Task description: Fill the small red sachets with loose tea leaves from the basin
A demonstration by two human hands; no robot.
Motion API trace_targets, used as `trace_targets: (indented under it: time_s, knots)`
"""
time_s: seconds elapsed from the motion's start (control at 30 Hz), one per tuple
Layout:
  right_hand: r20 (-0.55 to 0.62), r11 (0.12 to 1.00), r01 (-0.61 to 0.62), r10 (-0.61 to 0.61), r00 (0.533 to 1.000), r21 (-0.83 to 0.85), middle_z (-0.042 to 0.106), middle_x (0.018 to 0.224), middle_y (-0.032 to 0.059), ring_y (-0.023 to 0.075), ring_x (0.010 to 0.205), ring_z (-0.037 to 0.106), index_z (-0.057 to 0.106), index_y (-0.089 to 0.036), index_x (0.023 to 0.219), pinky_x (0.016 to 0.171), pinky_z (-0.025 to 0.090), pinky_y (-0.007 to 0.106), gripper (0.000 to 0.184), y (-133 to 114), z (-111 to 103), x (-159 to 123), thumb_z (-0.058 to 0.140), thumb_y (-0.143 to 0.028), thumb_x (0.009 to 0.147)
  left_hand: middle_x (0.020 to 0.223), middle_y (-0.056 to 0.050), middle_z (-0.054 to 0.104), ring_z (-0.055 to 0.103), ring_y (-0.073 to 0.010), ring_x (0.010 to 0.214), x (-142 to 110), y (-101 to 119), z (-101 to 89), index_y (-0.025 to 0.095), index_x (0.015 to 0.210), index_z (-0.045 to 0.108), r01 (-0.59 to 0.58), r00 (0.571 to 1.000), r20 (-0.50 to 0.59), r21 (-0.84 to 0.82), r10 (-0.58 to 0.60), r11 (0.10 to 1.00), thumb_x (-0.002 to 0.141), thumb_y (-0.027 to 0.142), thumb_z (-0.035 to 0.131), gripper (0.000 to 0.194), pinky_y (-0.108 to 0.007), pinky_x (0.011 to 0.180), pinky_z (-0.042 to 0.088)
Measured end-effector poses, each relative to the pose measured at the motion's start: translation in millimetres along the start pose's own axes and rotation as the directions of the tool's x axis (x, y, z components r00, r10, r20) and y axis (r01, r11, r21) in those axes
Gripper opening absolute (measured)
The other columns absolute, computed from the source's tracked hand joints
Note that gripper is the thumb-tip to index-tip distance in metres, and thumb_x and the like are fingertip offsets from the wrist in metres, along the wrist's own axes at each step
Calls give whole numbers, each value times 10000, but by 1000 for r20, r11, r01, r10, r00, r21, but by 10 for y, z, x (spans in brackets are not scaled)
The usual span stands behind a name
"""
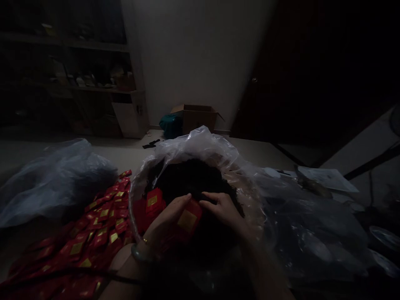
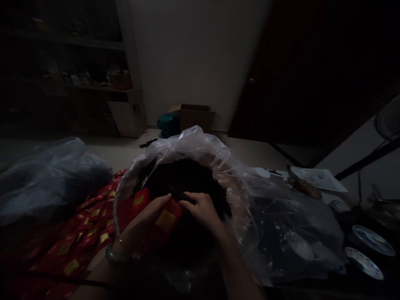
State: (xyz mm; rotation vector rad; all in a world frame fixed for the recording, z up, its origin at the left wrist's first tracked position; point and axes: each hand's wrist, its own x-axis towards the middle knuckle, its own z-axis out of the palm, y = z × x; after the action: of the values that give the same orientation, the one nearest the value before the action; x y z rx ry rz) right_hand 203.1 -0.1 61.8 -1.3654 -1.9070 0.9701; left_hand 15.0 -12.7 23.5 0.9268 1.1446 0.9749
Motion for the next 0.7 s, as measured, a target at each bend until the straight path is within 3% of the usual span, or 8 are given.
trace_targets:
  time_s: [0.13, 0.23, 0.37, 0.53, 0.7]
  knots:
    - [16, 999, -13, 13, 1000, 40, 696, 1097, 52, 312, 1053, 625, 725, -221, 1025, 919, 469, 423, 328, 42, 46, 16, 640, -345, 733, 1062, -45, 685, 550, -225, 1098, -14, 36, 50, 181, 909, 689, -24, 993, -112, 54, 30, 998, 755, 319, 643, 212, -331, 1006, 380]
    - [58, 994, -37, 31, 998, 98, 716, 1057, 47, 294, 986, 648, 713, -202, 1056, 859, 496, 393, 367, 57, 20, 21, 626, -376, 745, 899, -36, 708, 592, -221, 940, -59, 106, 102, 168, 841, 693, -16, 1000, -26, 18, 17, 1000, 769, 341, 620, 201, -316, 855, 461]
    - [27, 987, -110, 108, 994, 114, 734, 950, 22, 244, 803, 678, 688, -210, 1098, 711, 528, 341, 407, 60, -133, 1, 630, -394, 740, 748, -27, 681, 588, -187, 754, -95, 176, 164, 149, 835, 691, -48, 996, 75, -84, 54, 995, 774, 369, 611, 242, -269, 688, 462]
    - [28, 997, -45, 44, 999, 60, 704, 1082, 35, 271, 987, 642, 673, -211, 1122, 858, 497, 365, 474, 39, -214, -43, 702, -389, 684, 698, -11, 655, 563, -167, 683, -82, 134, 195, 158, 800, 684, -86, 994, 53, -84, 91, 993, 778, 403, 594, 262, -243, 628, 434]
    - [83, 998, -13, 8, 996, 56, 726, 1023, 38, 284, 975, 652, 729, -211, 1001, 875, 481, 376, 301, 43, -42, -4, 637, -331, 741, 798, -18, 680, 569, -167, 760, 17, 30, 191, 148, 801, 684, -187, 980, 70, 46, 184, 981, 749, 413, 623, 277, -226, 679, 429]
